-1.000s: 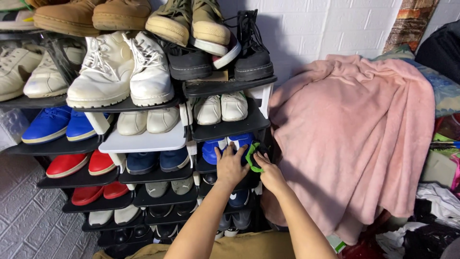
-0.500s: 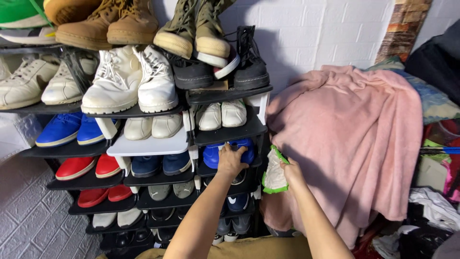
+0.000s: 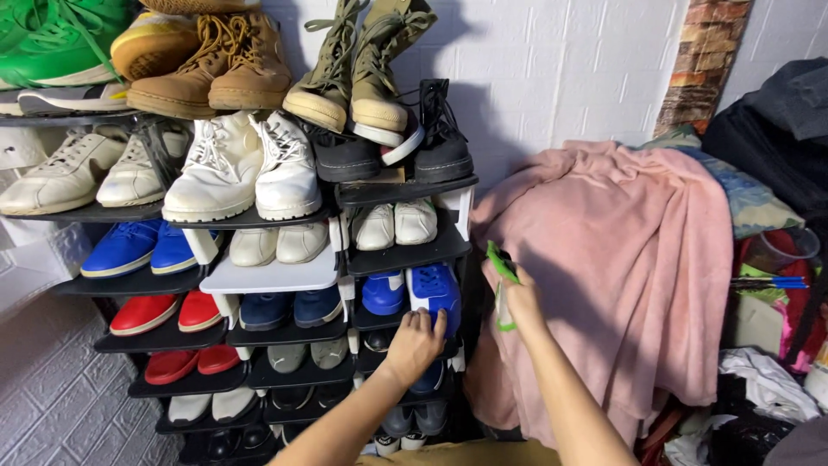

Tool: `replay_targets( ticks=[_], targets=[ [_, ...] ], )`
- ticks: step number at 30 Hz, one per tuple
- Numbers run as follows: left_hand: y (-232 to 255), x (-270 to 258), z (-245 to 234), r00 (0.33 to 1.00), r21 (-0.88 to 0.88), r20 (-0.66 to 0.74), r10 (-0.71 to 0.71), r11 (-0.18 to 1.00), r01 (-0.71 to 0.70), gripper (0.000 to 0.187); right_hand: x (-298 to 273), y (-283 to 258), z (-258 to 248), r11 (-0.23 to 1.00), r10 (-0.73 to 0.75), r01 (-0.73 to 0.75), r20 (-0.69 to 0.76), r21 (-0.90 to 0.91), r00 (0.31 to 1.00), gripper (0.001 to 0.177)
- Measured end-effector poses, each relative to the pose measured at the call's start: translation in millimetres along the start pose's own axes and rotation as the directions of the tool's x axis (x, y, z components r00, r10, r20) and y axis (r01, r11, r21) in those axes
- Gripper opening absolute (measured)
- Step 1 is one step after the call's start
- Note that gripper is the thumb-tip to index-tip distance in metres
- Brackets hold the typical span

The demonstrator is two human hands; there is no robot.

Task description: The person wipes the surfaces of multiple shoes on a multi-tier shoe rack using a green cloth. The person handles several pairs of shoes one at a time, wiping the uppers and sides, then returns them to the rack.

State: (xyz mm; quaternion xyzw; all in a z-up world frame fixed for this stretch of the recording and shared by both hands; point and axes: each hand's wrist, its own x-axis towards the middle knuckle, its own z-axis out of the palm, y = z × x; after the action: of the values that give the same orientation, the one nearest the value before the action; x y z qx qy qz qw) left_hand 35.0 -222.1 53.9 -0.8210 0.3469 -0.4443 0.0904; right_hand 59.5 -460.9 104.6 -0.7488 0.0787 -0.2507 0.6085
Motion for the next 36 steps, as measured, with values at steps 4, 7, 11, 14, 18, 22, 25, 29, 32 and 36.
replay_targets(
  ticks=[4, 7, 11, 14, 18, 22, 25, 29, 32, 36],
  targets=[
    [12, -18, 6, 0.975, -0.258, -0.041, -0.219, 0.945, 0.202, 0.064, 16, 17, 67, 0.998, 0.016, -0.018, -0.026, -0.068, 1.000, 0.040],
    [21, -22, 4, 0.909, -0.453, -0.049, -0.413, 0.821, 0.348, 0.063, 33, 59, 120, 0.924, -0.299, 0.306, 0.066, -0.230, 0.952, 0.035],
    [17, -12, -9, 0.839, -0.566, 0.057, -0.542, 0.675, 0.474, 0.058, 5, 34, 117, 0.498, -0.539, 0.722, 0.481, -0.479, 0.691, 0.040],
    [17, -7, -14, 0.811, -0.600, 0.103, -0.576, 0.614, 0.512, 0.058, -12, -40, 75, 0.568, -0.183, 0.616, 0.647, -0.545, 0.740, 0.037],
    [21, -8, -18, 0.820, -0.614, -0.043, -0.571, 0.662, 0.429, 0.063, -29, -86, 46, 0.578, -0.056, 0.336, 0.375, -0.743, 0.925, 0.032],
    [19, -11, -12, 0.824, -0.591, -0.113, -0.555, 0.704, 0.393, 0.060, 15, 36, 108, 0.588, -0.269, 0.404, 0.302, -0.700, 0.914, 0.037],
    [15, -14, -2, 0.839, -0.582, 0.042, -0.542, 0.669, 0.462, 0.045, -3, 42, 102, 0.461, -0.583, 0.752, 0.478, -0.472, 0.657, 0.048],
    [0, -5, 3, 0.860, -0.584, 0.075, -0.505, 0.677, 0.448, 0.046, -2, 3, 39, 0.690, 0.006, 0.519, 0.721, -0.505, 0.693, 0.048],
    [-21, 1, 28, 0.876, -0.522, 0.089, -0.474, 0.727, 0.447, 0.053, 11, 8, -2, 0.661, 0.056, 0.512, 0.716, -0.549, 0.696, 0.044],
    [-43, 20, 9, 0.944, -0.324, 0.118, -0.308, 0.886, 0.330, 0.060, -25, -45, -10, 0.624, 0.145, 0.171, 0.327, -0.763, 0.934, 0.038]
  ],
)
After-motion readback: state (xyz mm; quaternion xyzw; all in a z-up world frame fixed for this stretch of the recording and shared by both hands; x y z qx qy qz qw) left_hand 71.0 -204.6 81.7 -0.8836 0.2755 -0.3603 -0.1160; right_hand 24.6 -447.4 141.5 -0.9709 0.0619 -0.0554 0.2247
